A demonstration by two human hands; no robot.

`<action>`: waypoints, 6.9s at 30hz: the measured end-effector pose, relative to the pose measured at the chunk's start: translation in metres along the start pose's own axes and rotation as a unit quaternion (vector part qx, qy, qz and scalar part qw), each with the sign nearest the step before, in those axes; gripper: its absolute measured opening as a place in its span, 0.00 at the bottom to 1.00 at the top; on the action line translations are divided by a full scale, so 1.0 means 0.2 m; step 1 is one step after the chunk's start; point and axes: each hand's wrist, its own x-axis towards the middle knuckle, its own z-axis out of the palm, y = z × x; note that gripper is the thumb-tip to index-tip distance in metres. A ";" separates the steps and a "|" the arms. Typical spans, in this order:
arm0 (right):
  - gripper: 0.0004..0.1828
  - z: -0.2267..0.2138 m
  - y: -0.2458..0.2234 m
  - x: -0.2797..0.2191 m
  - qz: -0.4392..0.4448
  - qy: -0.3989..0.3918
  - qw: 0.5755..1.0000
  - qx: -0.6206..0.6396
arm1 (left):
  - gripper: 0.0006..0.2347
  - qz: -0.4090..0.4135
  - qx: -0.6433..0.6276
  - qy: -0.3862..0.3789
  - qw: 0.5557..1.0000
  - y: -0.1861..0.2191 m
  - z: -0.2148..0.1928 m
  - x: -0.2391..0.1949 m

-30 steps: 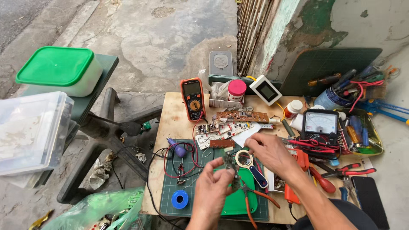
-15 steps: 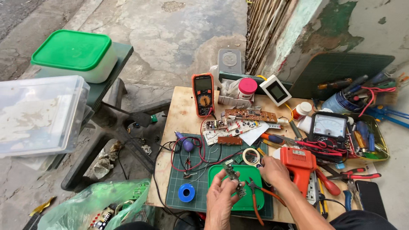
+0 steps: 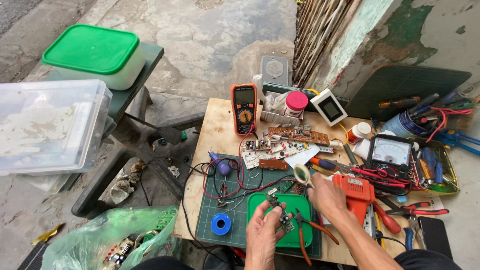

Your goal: The person sits at a cluttered workbench and uses a magnifying glass to closely examine small electronic components and circuit boards. They handle several pieces, turning them over and inspecting solder joints and traces.

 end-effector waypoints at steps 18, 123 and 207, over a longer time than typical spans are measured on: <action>0.15 -0.30 -0.15 -0.78 0.059 0.103 0.670 0.732 | 0.25 0.059 0.029 -0.025 0.998 -0.05 0.02 -0.01; 0.16 -0.12 -0.22 -0.91 -0.123 0.080 0.828 0.541 | 0.19 0.079 0.031 -0.054 0.995 -0.14 0.01 -0.04; 0.08 -0.24 -0.45 -1.11 -0.144 0.185 0.827 0.512 | 0.10 0.149 -0.117 -0.116 0.975 -0.21 -0.02 -0.05</action>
